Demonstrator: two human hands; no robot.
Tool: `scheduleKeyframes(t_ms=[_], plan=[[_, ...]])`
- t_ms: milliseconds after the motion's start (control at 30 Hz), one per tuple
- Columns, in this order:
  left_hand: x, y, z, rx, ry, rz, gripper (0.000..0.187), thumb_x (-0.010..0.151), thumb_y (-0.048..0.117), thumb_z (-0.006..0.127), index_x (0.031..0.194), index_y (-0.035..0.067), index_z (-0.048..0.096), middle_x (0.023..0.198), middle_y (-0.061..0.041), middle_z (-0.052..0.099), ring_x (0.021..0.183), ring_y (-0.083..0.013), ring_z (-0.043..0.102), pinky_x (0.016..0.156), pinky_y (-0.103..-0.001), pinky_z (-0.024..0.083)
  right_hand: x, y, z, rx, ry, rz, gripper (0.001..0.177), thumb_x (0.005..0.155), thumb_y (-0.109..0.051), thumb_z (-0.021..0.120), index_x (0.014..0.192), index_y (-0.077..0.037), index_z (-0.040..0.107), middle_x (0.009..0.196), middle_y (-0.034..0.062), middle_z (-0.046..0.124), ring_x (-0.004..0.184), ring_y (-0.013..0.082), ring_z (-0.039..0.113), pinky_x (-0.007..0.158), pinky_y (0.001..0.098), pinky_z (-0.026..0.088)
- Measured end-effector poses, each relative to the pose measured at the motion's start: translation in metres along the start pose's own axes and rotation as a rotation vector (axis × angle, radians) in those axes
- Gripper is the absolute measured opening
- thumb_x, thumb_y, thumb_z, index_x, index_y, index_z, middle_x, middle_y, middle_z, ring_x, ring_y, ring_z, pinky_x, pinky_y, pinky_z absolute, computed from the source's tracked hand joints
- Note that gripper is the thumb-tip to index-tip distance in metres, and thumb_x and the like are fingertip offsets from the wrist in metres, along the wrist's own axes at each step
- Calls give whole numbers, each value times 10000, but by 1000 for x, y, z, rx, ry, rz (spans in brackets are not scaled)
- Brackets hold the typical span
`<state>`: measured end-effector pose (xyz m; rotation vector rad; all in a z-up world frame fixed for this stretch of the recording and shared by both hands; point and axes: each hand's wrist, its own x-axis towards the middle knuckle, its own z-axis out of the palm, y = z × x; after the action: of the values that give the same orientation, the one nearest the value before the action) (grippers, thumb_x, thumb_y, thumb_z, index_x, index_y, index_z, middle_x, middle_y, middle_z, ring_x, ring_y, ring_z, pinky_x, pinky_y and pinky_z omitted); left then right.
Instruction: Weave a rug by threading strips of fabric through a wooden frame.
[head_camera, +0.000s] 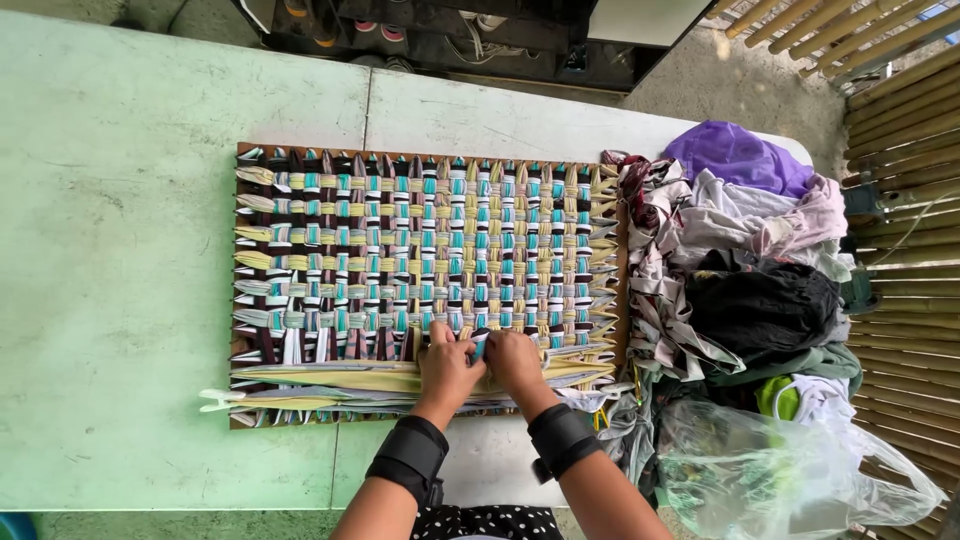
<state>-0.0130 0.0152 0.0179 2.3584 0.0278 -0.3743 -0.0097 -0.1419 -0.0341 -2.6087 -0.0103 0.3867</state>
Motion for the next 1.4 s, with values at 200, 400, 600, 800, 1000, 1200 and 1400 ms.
scheduleKeyframes(t_ms=[200, 400, 600, 800, 1000, 1200, 1400], plan=[[-16, 5, -13, 127, -136, 78, 78, 828, 136, 723, 834, 90, 786, 1061, -78, 429, 1066, -234, 536, 1010, -489, 315, 2, -5, -11, 265, -28, 130, 245, 868, -239, 668, 813, -2, 699, 788, 223, 696, 755, 419, 666, 684, 487, 513], [-10, -19, 7, 140, -104, 22, 194, 939, 234, 674, 920, 73, 781, 1080, -86, 456, 1103, -283, 509, 945, -508, 341, 6, -5, -16, 393, -118, 292, 271, 792, -280, 723, 826, -10, 720, 666, 147, 674, 595, 268, 642, 616, 397, 507], [7, -7, 1, 1, -178, -226, 222, 888, 367, 734, 917, 158, 804, 1029, -44, 553, 1140, -269, 510, 917, -531, 362, 8, 20, 0, 453, -186, 277, 295, 864, -248, 705, 814, 42, 690, 637, 133, 617, 574, 173, 529, 576, 377, 460], [16, -45, 38, -154, 143, -38, 189, 762, 226, 793, 686, 69, 721, 835, -84, 567, 1021, -303, 534, 758, -408, 503, 0, 9, -31, 335, -172, 86, 248, 805, -219, 745, 955, -22, 751, 705, 115, 703, 587, 183, 626, 603, 375, 530], [30, -71, 13, -480, 104, -207, 121, 922, 194, 628, 857, 92, 618, 768, -115, 676, 643, -207, 653, 605, -361, 507, -17, -40, -87, 45, 39, 76, 276, 788, -292, 821, 968, -84, 801, 841, 82, 731, 785, 243, 612, 752, 403, 534], [38, -99, -74, -1149, 327, -520, 81, 942, 134, 475, 946, 96, 547, 806, -83, 635, 715, -217, 709, 521, -329, 515, -14, 24, -32, 524, 161, 127, 181, 906, -253, 747, 971, -94, 806, 925, 47, 522, 940, 220, 504, 857, 350, 474], [38, -239, -190, -1376, 676, -474, 151, 940, 49, 491, 792, 74, 473, 714, -50, 503, 588, -173, 516, 643, -416, 568, -15, 32, -21, 514, 162, 89, 131, 947, -215, 737, 963, -94, 787, 955, 32, 446, 983, 209, 435, 908, 344, 425]])
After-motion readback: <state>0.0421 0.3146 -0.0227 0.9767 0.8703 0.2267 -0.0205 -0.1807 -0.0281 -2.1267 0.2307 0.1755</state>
